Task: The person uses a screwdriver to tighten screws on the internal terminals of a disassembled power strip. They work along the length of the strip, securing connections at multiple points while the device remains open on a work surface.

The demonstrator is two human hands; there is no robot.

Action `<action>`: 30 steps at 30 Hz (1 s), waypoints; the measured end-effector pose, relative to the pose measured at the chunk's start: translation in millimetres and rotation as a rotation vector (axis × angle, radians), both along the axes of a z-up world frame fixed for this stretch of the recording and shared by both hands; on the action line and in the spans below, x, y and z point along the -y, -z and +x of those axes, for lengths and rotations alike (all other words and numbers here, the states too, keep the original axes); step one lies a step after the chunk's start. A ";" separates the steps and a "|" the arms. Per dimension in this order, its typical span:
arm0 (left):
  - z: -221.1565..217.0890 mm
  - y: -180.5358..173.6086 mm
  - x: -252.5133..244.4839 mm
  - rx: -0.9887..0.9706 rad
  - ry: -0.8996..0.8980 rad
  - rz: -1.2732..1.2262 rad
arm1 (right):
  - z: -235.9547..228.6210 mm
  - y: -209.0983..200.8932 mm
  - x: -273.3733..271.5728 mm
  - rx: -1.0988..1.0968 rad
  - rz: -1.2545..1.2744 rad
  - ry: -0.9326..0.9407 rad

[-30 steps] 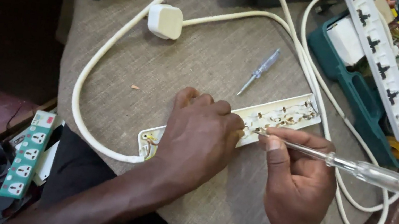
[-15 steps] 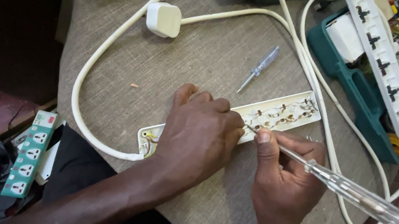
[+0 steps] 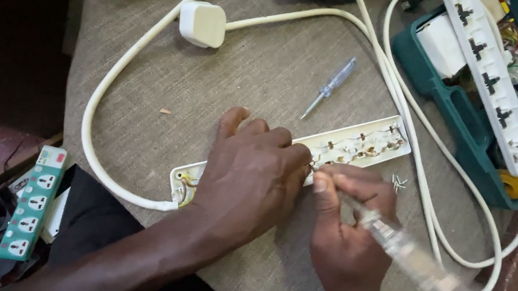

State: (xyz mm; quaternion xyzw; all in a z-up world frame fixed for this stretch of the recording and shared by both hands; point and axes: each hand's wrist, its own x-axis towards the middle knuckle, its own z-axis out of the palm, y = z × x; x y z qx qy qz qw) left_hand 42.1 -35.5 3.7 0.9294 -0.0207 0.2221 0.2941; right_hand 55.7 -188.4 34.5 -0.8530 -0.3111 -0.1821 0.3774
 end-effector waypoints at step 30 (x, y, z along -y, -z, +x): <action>-1.9 2.8 0.8 0.033 0.013 0.034 | 4.9 8.0 1.5 -0.035 0.043 0.018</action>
